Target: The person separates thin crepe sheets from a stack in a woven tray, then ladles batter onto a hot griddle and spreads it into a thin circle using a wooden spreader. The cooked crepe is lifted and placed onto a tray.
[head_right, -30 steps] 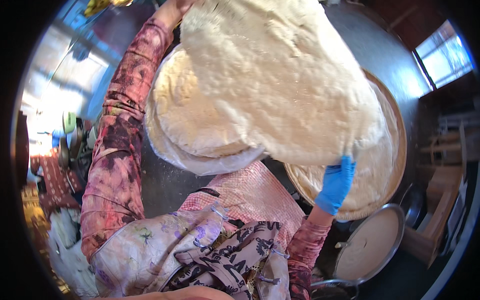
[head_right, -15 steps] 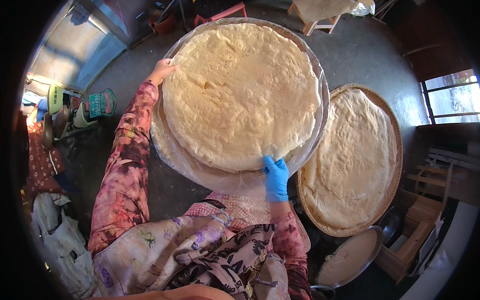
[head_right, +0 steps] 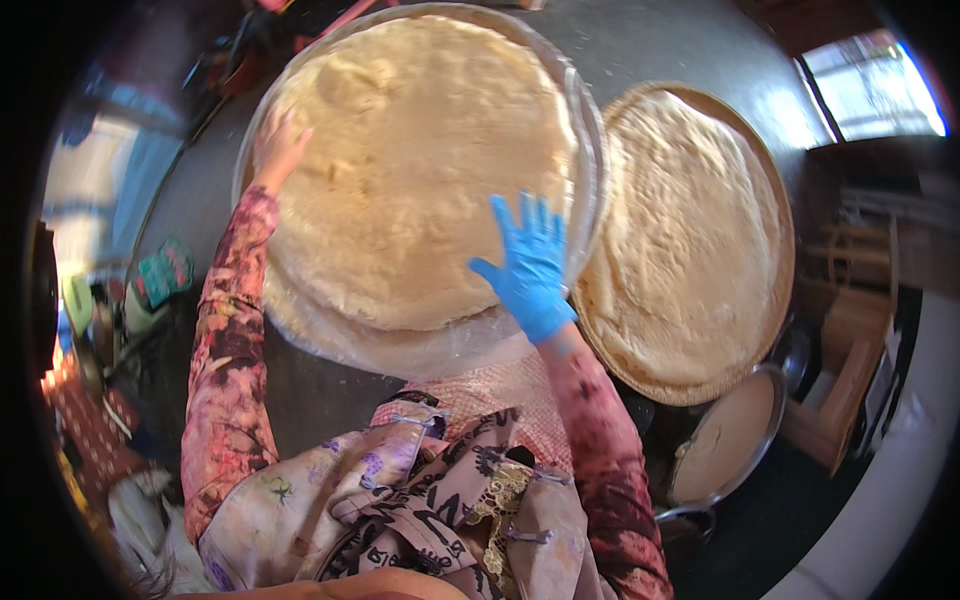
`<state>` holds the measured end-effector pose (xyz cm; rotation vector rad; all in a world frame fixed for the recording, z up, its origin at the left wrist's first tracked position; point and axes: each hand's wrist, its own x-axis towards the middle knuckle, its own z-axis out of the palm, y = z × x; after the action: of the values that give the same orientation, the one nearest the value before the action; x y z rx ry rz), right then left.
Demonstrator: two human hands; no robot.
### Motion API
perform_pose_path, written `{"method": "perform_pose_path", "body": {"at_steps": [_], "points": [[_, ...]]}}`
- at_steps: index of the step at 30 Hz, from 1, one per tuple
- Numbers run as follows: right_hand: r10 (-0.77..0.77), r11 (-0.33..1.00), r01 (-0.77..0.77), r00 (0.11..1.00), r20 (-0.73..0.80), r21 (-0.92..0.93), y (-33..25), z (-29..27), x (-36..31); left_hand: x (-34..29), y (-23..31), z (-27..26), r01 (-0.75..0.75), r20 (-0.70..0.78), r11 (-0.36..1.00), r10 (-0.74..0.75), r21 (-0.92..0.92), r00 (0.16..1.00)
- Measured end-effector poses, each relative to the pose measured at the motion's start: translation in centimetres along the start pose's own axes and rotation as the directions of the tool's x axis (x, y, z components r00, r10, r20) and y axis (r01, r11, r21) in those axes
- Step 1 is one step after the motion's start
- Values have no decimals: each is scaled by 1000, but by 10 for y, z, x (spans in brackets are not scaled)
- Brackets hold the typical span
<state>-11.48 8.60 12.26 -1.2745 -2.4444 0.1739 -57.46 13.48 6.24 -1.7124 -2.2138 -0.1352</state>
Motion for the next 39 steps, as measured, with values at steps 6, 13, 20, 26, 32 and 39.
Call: {"method": "perform_pose_path", "body": {"at_steps": [6, 13, 20, 26, 32, 39], "points": [[89, 965, -126, 982, 166, 229, 21, 13, -4, -5, -14, 34, 243, 437, 969, -204, -36, 876], [801, 430, -338, 570, -181, 837, 133, -12, -126, 12, 129, -54, 56, 92, 797, 0, -602, 996], [973, 231, -485, 126, -194, 843, 383, -16, -264, -143, 373, -193, 496, 439, 123, 674, -860, 594], [938, 310, -748, 139, -318, 587, 500, -20, -240, -190, 474, -180, 775, 633, 185, 703, -604, 325], [998, 59, -980, 57, -17, 189, 514, -33, -226, -211, 500, -144, 880, 700, 131, 663, -457, 266], [894, 448, -820, 394, -215, 356, 480, -58, -158, -192, 522, -92, 992, 829, -42, 546, -116, 120]]}}
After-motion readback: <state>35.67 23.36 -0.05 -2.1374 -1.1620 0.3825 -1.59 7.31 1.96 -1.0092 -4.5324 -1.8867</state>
